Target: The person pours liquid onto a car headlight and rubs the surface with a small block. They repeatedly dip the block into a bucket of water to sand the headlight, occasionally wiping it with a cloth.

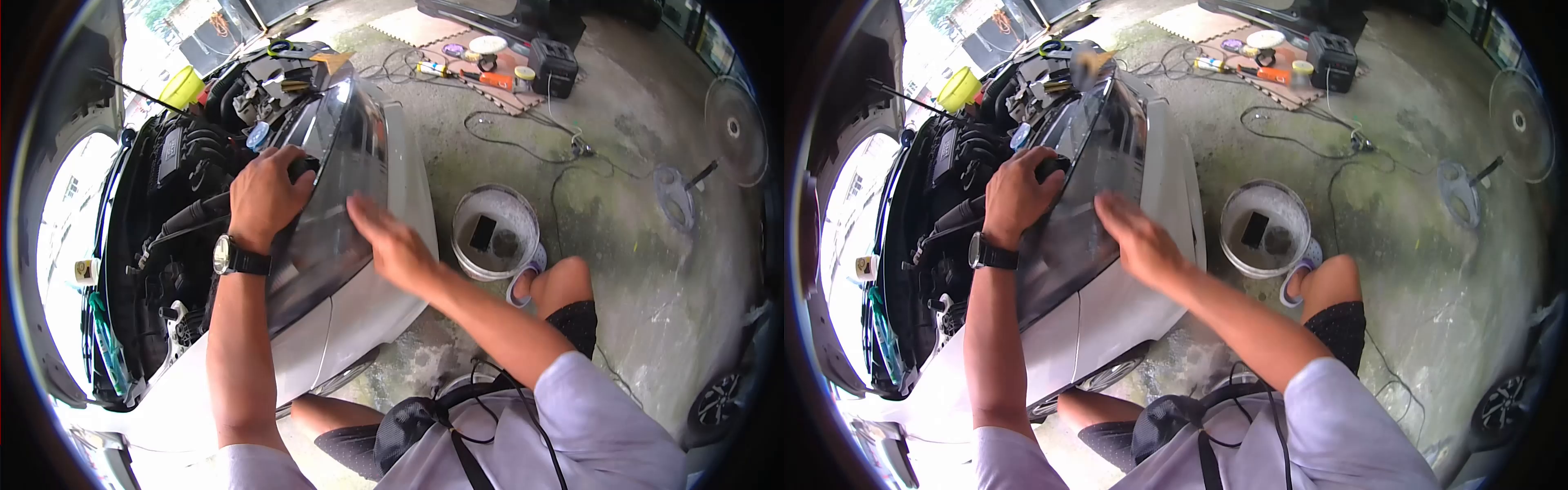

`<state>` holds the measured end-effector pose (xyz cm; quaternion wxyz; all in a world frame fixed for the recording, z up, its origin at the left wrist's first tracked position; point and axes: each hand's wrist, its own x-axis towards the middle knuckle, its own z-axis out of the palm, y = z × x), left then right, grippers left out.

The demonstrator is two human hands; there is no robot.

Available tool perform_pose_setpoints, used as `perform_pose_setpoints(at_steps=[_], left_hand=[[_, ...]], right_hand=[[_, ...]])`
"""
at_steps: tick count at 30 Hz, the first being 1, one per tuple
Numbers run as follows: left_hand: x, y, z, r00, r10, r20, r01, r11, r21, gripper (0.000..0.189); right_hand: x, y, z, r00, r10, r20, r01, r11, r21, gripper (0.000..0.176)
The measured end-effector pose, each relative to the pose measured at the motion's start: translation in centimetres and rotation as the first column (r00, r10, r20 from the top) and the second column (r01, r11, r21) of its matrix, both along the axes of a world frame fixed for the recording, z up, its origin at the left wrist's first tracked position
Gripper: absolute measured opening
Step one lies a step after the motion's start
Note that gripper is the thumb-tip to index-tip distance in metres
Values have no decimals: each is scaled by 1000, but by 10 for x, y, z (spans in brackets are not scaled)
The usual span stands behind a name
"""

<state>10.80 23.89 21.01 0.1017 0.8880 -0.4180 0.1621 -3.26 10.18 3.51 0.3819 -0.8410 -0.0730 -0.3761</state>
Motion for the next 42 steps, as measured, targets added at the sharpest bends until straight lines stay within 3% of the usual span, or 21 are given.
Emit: perform_pose_setpoints(at_steps=[4,8,10,15,17,18,19,21,24,27,29,32,36,39,42], left_hand=[[-1,-2,3,1000,-17,23,18,1000,-21,36],[-2,-5,5,1000,-16,2,16,999,-30,36],[-1,0,3,1000,-9,-14,9,1000,-13,36],[-2,-3,2,1000,-3,14,3,1000,-13,35],[-3,-3,4,1000,-12,19,12,1000,-16,35],[-1,-3,3,1000,-10,9,10,1000,-18,35],[0,-2,1,1000,-5,-4,5,1000,-20,35],[-4,-3,3,1000,13,-13,-14,1000,-20,35],[-4,-1,1,999,-34,10,34,999,-10,33],[-8,-4,5,990,-140,-11,140,990,-15,31],[-10,-5,11,970,-210,-123,211,977,-2,31],[0,-1,0,933,-358,39,360,932,-42,30],[-5,0,-3,948,-317,11,317,948,-13,29],[-12,-7,-7,953,-302,-19,302,953,4,24],[-12,-9,-13,970,-233,72,230,972,47,16]], right_hand=[[58,-31,11,991,-124,-48,127,990,55,72],[1,26,9,991,-129,-34,131,987,90,70],[-27,41,1,997,-47,58,46,998,31,69],[35,-17,11,998,-65,24,62,993,99,64],[54,-25,17,989,-134,-61,141,981,133,61],[44,-15,20,987,-102,-128,127,971,204,62],[32,-3,10,991,-121,-49,127,983,134,64],[-22,32,20,995,-61,-73,69,992,108,67],[-39,35,2,1000,-22,9,22,1000,-13,70],[19,-8,2,999,-39,-31,42,993,110,72],[47,-19,5,995,-92,-50,97,990,107,71],[24,2,8,990,-135,-51,140,985,100,69],[-39,38,6,999,-39,-26,41,997,61,67],[5,4,2,998,-53,-38,57,992,112,69],[50,-16,6,985,-140,-102,150,983,105,70]])
